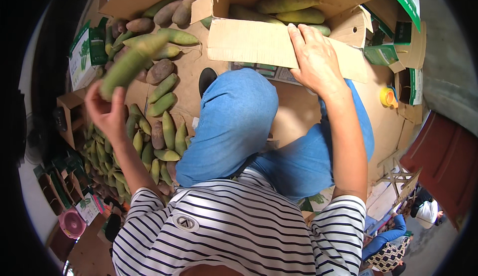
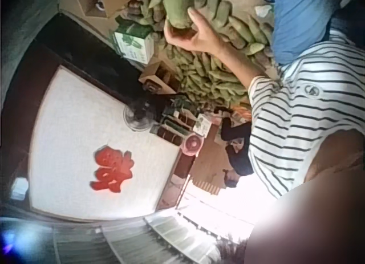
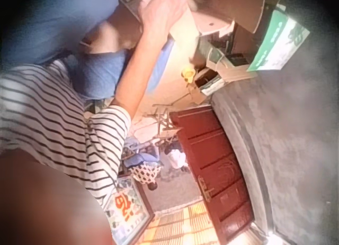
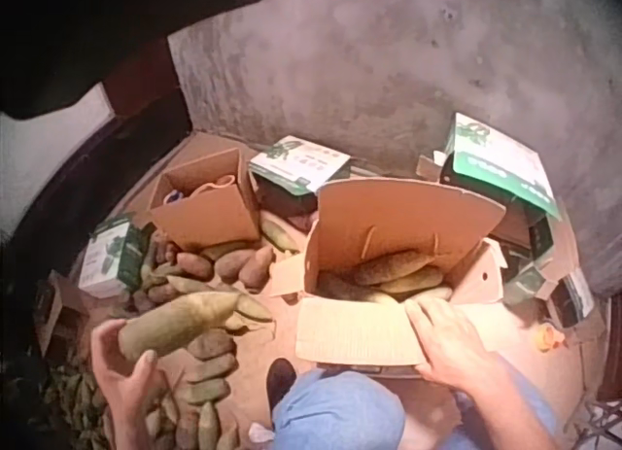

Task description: Sort and pack green radishes or similar vegetables into cardboard boxes for shipping.

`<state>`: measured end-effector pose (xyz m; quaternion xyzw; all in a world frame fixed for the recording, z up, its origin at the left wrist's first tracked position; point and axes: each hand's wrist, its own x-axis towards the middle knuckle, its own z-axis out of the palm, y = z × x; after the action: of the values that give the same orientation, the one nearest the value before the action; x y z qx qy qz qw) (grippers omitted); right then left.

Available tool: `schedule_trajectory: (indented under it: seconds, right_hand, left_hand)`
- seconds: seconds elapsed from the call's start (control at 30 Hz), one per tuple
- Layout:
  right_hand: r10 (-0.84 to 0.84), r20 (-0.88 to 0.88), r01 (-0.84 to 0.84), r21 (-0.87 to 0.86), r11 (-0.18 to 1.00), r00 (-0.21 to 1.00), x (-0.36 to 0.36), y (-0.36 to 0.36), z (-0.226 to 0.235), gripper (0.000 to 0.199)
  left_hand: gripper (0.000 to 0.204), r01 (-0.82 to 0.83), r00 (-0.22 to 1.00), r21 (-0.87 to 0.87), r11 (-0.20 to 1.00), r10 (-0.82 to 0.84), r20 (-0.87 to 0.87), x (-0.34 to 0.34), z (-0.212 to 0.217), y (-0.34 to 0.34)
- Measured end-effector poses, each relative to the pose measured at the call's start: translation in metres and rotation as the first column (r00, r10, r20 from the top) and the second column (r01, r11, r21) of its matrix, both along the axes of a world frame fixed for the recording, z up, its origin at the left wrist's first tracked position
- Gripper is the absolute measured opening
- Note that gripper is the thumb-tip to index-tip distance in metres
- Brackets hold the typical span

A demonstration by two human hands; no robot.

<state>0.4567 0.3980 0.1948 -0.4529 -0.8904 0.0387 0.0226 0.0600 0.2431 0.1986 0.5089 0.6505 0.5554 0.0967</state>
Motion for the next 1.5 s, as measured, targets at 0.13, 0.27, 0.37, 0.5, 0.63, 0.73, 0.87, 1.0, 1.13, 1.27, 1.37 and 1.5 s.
schedule_trajectory:
  seconds: [0.13, 0.27, 0.37, 0.5, 0.63, 0.73, 0.87, 1.0, 1.13, 1.27, 1.37, 1.5]
  right_hand:
    - [0.011, -0.019, -0.012, -0.016, 1.0, 1.0, -0.002, 0.001, 0.002, 0.077]
    - [0.02, -0.017, -0.02, -0.014, 1.0, 1.0, -0.001, 0.0, 0.001, 0.079]
    - [0.028, -0.029, -0.029, -0.018, 0.999, 0.999, -0.003, 0.0, 0.003, 0.079]
    - [0.007, -0.027, -0.008, -0.023, 1.0, 1.0, 0.001, 0.0, 0.001, 0.079]
    - [0.01, -0.03, -0.01, -0.026, 1.0, 1.0, 0.003, -0.001, -0.001, 0.077]
    - [0.011, -0.029, -0.011, -0.024, 1.0, 1.0, 0.001, -0.002, 0.0, 0.078]
    - [0.045, -0.035, -0.046, -0.038, 0.998, 0.998, 0.0, 0.001, -0.002, 0.081]
    - [0.003, 0.032, -0.001, -0.066, 0.998, 0.999, 0.003, 0.002, 0.002, 0.084]
    - [-0.009, 0.059, 0.013, -0.07, 0.997, 0.998, 0.0, 0.001, 0.003, 0.083]
    - [-0.014, 0.079, 0.02, -0.081, 0.996, 0.997, -0.003, 0.002, 0.007, 0.082]
    - [-0.021, 0.059, 0.028, -0.121, 0.992, 0.998, -0.004, 0.002, 0.01, 0.082]
    - [0.088, -0.115, -0.093, -0.04, 0.995, 0.99, -0.01, -0.014, 0.044, 0.076]
  left_hand:
    - [0.057, 0.009, 0.999, 0.437, 0.899, -0.028, 0.037, 0.057, 0.076, 0.052]
    - [0.054, 0.153, 0.978, 0.476, 0.866, -0.062, -0.201, 0.124, 0.088, 0.104]
    - [0.055, 0.372, 0.857, 0.284, 0.884, -0.209, -0.471, 0.155, 0.074, 0.144]
    - [0.04, 0.439, 0.837, 0.109, 0.892, -0.362, -0.411, 0.155, 0.043, 0.14]
    - [0.032, 0.341, 0.917, -0.204, 0.917, -0.373, -0.141, 0.108, -0.024, 0.096]
    - [0.032, 0.212, 0.901, -0.574, 0.791, -0.386, -0.198, 0.064, -0.1, 0.028]
    - [0.041, 0.082, 0.836, -0.906, 0.415, -0.524, -0.164, 0.011, -0.217, -0.112]
    - [0.044, 0.066, 0.843, -0.994, -0.088, -0.528, 0.103, 0.0, -0.257, -0.204]
    - [0.039, 0.069, 0.896, -0.994, 0.081, -0.443, 0.026, -0.003, -0.26, -0.246]
    - [0.033, -0.083, 0.955, -0.977, 0.195, -0.263, -0.134, 0.005, -0.251, -0.223]
    - [0.033, -0.122, 0.967, -0.982, 0.145, -0.207, -0.151, 0.005, -0.248, -0.213]
    - [0.032, -0.131, 0.932, -0.958, 0.256, -0.298, -0.208, 0.006, -0.259, -0.216]
